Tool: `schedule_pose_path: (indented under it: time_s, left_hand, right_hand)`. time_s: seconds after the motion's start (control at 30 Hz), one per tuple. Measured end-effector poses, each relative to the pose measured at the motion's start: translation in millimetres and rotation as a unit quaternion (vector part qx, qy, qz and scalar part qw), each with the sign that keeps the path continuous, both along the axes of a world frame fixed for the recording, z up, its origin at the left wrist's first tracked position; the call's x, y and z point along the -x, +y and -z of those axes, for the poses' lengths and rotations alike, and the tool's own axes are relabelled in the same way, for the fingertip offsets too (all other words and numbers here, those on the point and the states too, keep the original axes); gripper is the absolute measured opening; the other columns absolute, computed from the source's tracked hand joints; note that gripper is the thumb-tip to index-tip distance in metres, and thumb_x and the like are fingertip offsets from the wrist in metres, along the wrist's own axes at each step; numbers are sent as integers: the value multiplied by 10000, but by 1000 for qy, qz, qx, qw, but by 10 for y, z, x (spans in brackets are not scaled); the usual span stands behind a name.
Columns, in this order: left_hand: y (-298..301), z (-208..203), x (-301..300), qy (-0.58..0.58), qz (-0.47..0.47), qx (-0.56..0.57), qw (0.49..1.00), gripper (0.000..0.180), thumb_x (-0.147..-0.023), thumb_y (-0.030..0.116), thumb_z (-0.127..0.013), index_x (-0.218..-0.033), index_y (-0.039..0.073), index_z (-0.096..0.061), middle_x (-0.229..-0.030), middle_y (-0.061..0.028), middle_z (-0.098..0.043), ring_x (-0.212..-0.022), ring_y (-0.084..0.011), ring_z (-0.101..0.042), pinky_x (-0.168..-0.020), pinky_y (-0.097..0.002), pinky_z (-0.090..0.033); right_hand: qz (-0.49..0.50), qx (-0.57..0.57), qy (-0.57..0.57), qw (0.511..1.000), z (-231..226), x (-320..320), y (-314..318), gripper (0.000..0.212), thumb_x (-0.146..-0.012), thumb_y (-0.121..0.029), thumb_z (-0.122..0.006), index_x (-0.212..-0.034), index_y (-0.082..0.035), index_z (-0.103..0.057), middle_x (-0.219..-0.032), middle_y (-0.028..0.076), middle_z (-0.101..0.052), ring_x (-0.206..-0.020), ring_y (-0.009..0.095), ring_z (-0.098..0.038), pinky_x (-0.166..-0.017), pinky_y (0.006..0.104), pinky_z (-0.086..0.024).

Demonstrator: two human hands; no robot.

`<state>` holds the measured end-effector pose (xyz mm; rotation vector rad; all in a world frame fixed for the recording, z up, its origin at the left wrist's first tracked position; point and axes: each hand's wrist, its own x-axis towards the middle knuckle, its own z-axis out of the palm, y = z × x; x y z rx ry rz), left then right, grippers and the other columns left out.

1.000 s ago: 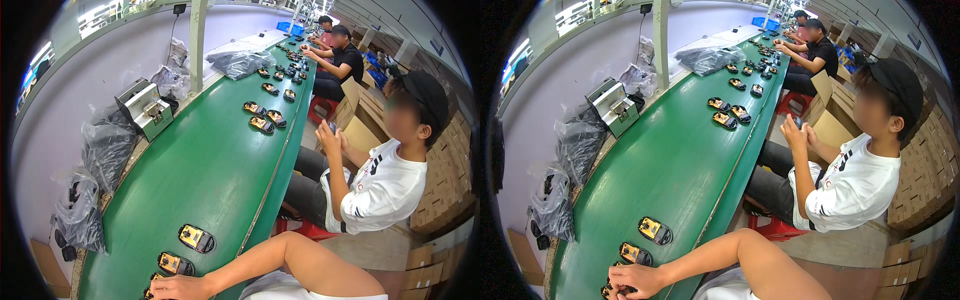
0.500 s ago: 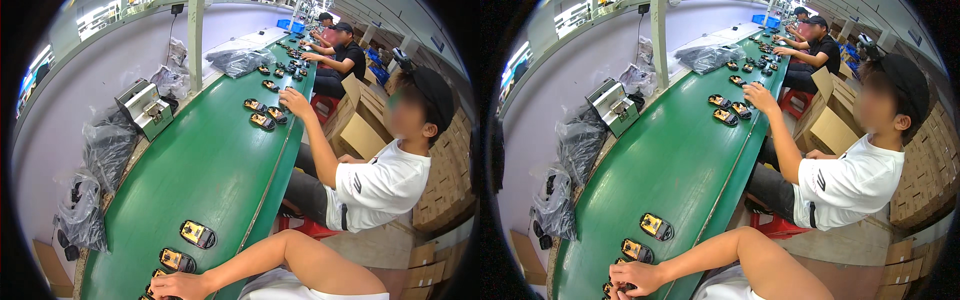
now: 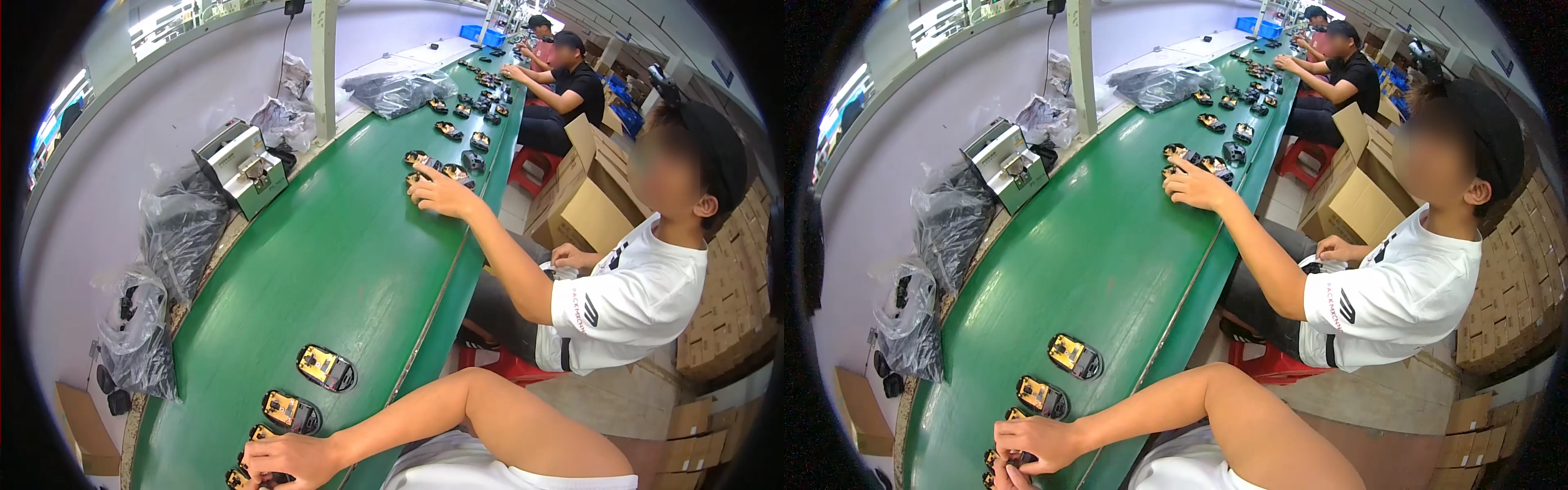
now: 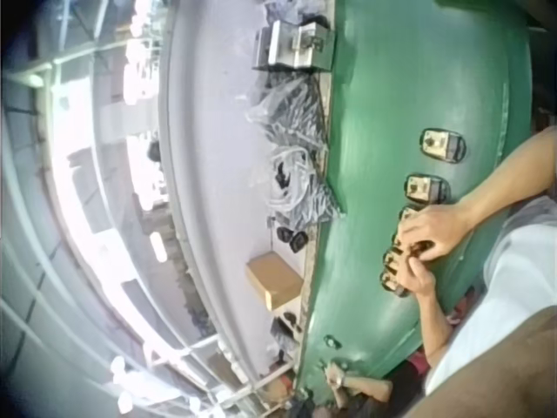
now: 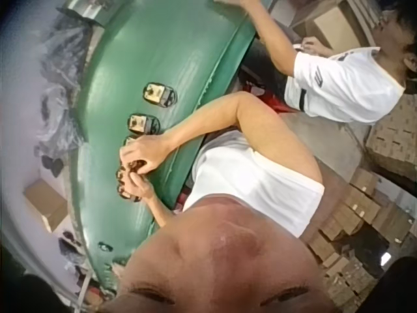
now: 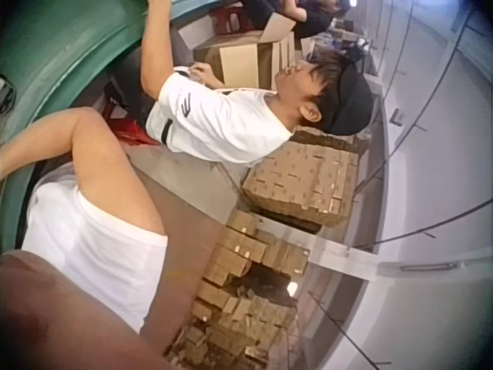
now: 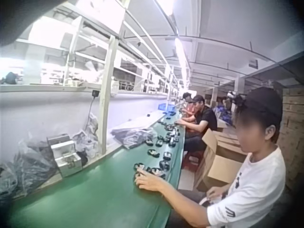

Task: Manually assembling small plastic components onto the back of handheld electronic devices on an assembly line.

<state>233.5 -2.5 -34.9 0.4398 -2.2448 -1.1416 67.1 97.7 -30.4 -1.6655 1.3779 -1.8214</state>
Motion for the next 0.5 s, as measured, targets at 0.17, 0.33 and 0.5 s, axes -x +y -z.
schedule_pose_path:
  time_s: [0.17,0.33,0.5]
  left_hand:
    - [-20,106,-84,-10,-9,-3,1000,344,-1016,182,-498,-1120,-113,-640,-985,-162,-688,-819,-245,-646,-716,-347,-535]
    - [107,21,14,7,-81,4,997,361,-982,223,-457,-1017,-78,-653,-786,-85,-640,-711,-155,-587,-644,-292,-457]
    - [138,-50,160,18,-56,10,998,291,-941,167,-511,-967,-84,-657,-792,-138,-678,-646,-198,-622,-618,-302,-481]
  right_hand:
    - [-14,-2,-15,1000,10,-21,42,280,-756,-105,-737,-941,-31,-540,-936,95,-514,-824,291,-580,-685,395,-489]
    - [-16,3,24,1000,26,-5,-14,206,-807,-116,-692,-963,-52,-573,-962,114,-523,-855,295,-583,-683,394,-514]
    - [2,-36,52,998,-28,151,83,262,-794,-153,-729,-1011,-67,-611,-1012,98,-592,-890,285,-629,-729,372,-540]
